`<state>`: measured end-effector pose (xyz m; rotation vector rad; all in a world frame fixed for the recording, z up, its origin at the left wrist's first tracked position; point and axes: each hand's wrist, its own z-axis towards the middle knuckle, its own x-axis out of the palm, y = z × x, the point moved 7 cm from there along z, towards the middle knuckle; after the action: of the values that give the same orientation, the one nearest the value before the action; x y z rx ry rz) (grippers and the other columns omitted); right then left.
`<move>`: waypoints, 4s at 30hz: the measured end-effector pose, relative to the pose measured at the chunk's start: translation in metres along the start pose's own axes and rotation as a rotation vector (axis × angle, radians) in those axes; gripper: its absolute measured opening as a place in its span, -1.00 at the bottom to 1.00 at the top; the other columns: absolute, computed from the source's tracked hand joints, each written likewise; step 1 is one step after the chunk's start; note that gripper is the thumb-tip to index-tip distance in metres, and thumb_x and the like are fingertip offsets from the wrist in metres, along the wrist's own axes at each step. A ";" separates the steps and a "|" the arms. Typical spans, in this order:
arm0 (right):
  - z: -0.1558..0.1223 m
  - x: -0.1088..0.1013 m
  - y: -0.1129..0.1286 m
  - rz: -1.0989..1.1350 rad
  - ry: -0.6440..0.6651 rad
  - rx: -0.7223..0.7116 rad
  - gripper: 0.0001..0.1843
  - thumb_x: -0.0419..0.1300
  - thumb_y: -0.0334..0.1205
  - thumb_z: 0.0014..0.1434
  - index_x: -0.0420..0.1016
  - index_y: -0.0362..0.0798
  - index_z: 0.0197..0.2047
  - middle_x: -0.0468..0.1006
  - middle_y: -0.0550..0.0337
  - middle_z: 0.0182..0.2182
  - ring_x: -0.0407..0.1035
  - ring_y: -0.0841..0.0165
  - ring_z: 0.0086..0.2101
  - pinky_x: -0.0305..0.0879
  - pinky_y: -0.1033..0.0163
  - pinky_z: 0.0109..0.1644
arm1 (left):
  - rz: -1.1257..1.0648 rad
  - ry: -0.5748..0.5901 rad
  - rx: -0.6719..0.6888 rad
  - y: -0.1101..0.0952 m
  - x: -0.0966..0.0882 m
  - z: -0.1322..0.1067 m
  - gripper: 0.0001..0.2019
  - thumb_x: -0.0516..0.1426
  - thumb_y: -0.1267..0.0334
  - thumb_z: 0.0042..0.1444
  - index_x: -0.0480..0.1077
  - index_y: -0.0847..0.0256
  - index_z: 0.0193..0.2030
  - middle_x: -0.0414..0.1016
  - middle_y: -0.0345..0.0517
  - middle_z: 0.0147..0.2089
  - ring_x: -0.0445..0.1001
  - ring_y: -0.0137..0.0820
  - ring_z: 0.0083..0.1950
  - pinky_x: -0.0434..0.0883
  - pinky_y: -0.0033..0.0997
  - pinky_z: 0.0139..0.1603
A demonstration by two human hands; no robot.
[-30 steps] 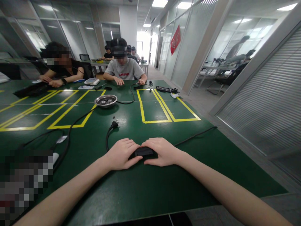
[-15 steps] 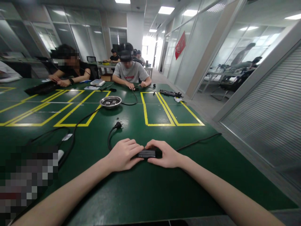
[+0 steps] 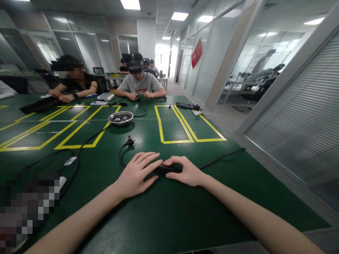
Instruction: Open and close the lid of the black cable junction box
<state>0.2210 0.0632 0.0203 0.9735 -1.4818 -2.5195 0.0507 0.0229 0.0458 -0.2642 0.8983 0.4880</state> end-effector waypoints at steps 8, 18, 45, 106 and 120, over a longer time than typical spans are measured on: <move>-0.009 -0.106 -0.038 -0.196 -0.832 0.067 -0.66 0.32 0.06 0.12 0.52 -0.03 -0.19 0.66 0.05 -0.23 0.53 0.20 -0.27 0.42 0.17 -0.24 | -0.156 0.154 -0.007 -0.002 0.015 -0.002 -0.67 0.11 0.28 0.35 0.44 0.13 0.22 0.51 0.08 0.25 0.43 -0.13 0.31 0.44 -0.01 0.28; -0.053 -0.193 -0.096 -0.557 -1.099 0.378 -0.62 0.30 0.01 0.01 0.52 -0.05 -0.17 0.66 0.01 -0.24 0.53 0.14 -0.22 0.41 0.12 -0.13 | -0.251 0.256 -0.084 0.006 0.030 -0.004 -0.73 0.13 0.25 0.35 0.49 0.15 0.14 0.57 0.01 0.19 0.47 -0.18 0.26 0.43 -0.07 0.27; -0.074 -0.218 -0.136 -0.661 -1.035 0.690 -0.69 0.29 -0.14 -0.03 0.66 -0.02 -0.18 0.70 -0.01 -0.21 0.55 0.04 -0.15 0.45 0.01 -0.03 | -0.300 0.287 -0.109 0.008 0.034 -0.005 -0.76 0.14 0.28 0.34 0.53 0.16 0.08 0.61 -0.01 0.12 0.53 -0.22 0.17 0.46 -0.14 0.19; -0.067 -0.214 -0.128 -0.953 -0.834 0.861 -0.50 0.33 0.13 0.07 0.68 -0.05 -0.06 0.64 -0.20 -0.19 0.54 -0.11 -0.19 0.43 -0.07 -0.14 | -0.314 0.297 -0.132 0.008 0.032 -0.004 -0.67 0.14 0.29 0.33 0.44 0.17 0.21 0.59 0.01 0.13 0.52 -0.21 0.16 0.45 -0.12 0.18; -0.082 -0.226 -0.144 -0.851 -0.930 0.959 -0.54 0.02 -0.01 0.38 0.60 -0.15 0.01 0.64 -0.20 -0.18 0.54 0.02 -0.08 0.41 0.06 0.00 | -0.305 0.299 -0.135 0.009 0.035 -0.006 -0.78 0.14 0.27 0.34 0.54 0.14 0.05 0.60 -0.03 0.12 0.53 -0.21 0.16 0.45 -0.13 0.18</move>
<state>0.4824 0.1571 -0.0133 0.4460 -3.3654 -2.9539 0.0610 0.0386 0.0140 -0.5999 1.0944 0.2275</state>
